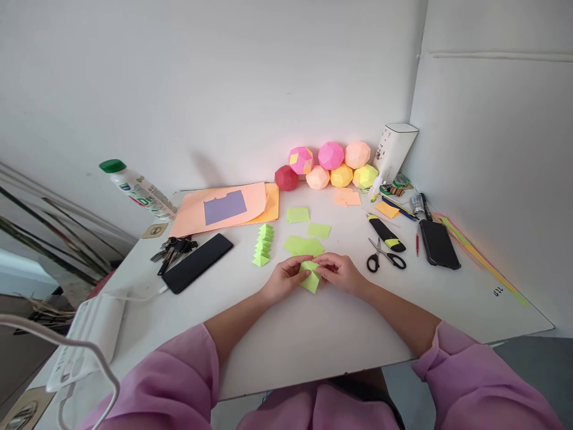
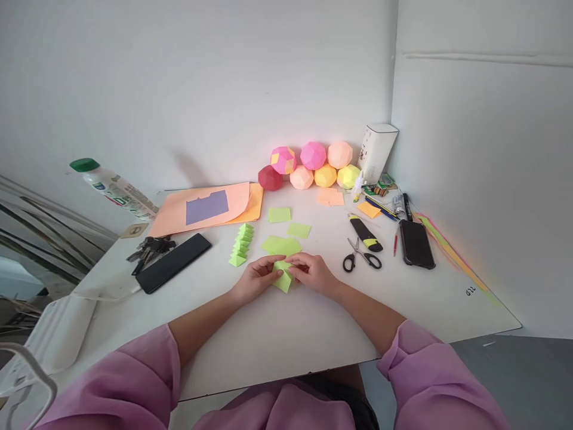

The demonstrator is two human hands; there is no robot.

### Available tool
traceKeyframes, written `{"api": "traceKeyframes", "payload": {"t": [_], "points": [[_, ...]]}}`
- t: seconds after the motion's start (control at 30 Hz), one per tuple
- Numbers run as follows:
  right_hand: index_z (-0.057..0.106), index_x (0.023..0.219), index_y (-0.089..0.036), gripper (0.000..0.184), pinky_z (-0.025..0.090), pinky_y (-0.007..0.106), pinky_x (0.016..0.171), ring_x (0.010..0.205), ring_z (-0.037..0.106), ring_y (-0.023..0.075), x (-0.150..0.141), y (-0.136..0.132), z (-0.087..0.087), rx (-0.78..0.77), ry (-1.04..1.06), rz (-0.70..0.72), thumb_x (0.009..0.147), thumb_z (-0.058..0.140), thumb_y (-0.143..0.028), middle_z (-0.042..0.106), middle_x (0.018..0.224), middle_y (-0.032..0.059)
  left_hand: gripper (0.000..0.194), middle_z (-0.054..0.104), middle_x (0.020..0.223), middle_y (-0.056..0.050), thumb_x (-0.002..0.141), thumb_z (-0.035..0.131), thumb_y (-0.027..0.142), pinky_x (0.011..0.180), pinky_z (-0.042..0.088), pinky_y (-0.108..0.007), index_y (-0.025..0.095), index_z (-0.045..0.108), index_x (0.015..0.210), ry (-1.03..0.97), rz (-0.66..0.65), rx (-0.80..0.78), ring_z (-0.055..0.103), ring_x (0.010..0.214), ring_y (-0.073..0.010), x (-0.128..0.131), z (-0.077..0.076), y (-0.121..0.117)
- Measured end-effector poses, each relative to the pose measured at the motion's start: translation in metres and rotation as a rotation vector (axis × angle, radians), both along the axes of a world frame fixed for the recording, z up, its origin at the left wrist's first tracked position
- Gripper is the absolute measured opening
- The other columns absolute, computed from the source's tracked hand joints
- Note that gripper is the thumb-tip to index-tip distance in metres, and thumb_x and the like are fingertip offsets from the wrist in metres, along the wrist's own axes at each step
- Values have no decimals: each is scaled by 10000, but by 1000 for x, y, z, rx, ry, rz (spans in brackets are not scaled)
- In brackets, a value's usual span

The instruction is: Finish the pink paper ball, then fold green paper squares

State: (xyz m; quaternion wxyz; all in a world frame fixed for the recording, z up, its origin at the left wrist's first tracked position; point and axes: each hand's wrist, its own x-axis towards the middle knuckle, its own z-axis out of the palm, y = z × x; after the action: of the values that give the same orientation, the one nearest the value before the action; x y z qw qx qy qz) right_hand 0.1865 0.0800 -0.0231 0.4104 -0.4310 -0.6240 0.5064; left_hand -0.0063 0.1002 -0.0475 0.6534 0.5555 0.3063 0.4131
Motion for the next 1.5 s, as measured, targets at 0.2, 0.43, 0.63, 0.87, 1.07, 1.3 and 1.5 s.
{"api": "traceKeyframes", "payload": {"t": [0.2, 0.43, 0.63, 0.87, 1.07, 1.3, 1.5], "points": [[677, 886, -169, 195, 536, 275, 542, 526, 602, 122, 0, 0, -1, 57, -10, -39, 780, 646, -329, 659, 726, 27, 386, 665, 956, -47, 739, 736, 289, 801, 467, -325, 223, 645, 1109, -54, -43, -34, 587, 924, -182, 0, -1, 1], [680, 905, -170, 217, 543, 282, 554, 543, 601, 125, 0, 0, -1, 40, -37, -32, 781, 647, -345, 666, 738, 36, 391, 673, 924, -46, 719, 753, 282, 761, 485, -306, 207, 655, 1090, -43, -27, -20, 601, 867, -166, 0, 0, 0], [682, 890, -176, 223, 540, 282, 545, 536, 597, 127, -2, -1, 1, 44, -47, -31, 768, 655, -361, 659, 705, 26, 403, 686, 893, -45, 711, 752, 312, 739, 502, -299, 208, 659, 1089, -35, -28, -27, 623, 853, -168, 1, 2, 0], [687, 889, -181, 204, 524, 286, 536, 521, 592, 124, -1, -1, 0, 108, -103, -36, 786, 634, -349, 695, 833, 65, 368, 689, 899, -25, 709, 760, 285, 775, 487, -303, 229, 673, 1062, -62, -34, -27, 617, 853, -158, 0, 1, 0], [683, 925, -183, 220, 504, 276, 561, 572, 584, 134, -1, 0, -3, 284, -199, -55, 818, 598, -355, 702, 809, 64, 349, 684, 849, -9, 715, 753, 294, 792, 486, -317, 239, 680, 1051, -60, -28, -31, 621, 833, -156, 2, 3, -1], [672, 877, -201, 177, 485, 286, 563, 544, 548, 136, -3, -1, -1, 475, -343, -91, 853, 543, -320, 704, 793, 68, 344, 680, 844, -16, 674, 781, 288, 738, 484, -282, 218, 699, 1001, -55, 39, -54, 600, 798, -139, 3, 2, -1], [668, 836, -208, 189, 478, 273, 540, 531, 552, 129, -5, -3, -1, 518, -351, -92, 864, 512, -312, 703, 765, 55, 366, 661, 799, -13, 661, 788, 301, 719, 480, -287, 205, 702, 1003, -11, 59, -48, 588, 762, -138, 3, 2, -2]]}}
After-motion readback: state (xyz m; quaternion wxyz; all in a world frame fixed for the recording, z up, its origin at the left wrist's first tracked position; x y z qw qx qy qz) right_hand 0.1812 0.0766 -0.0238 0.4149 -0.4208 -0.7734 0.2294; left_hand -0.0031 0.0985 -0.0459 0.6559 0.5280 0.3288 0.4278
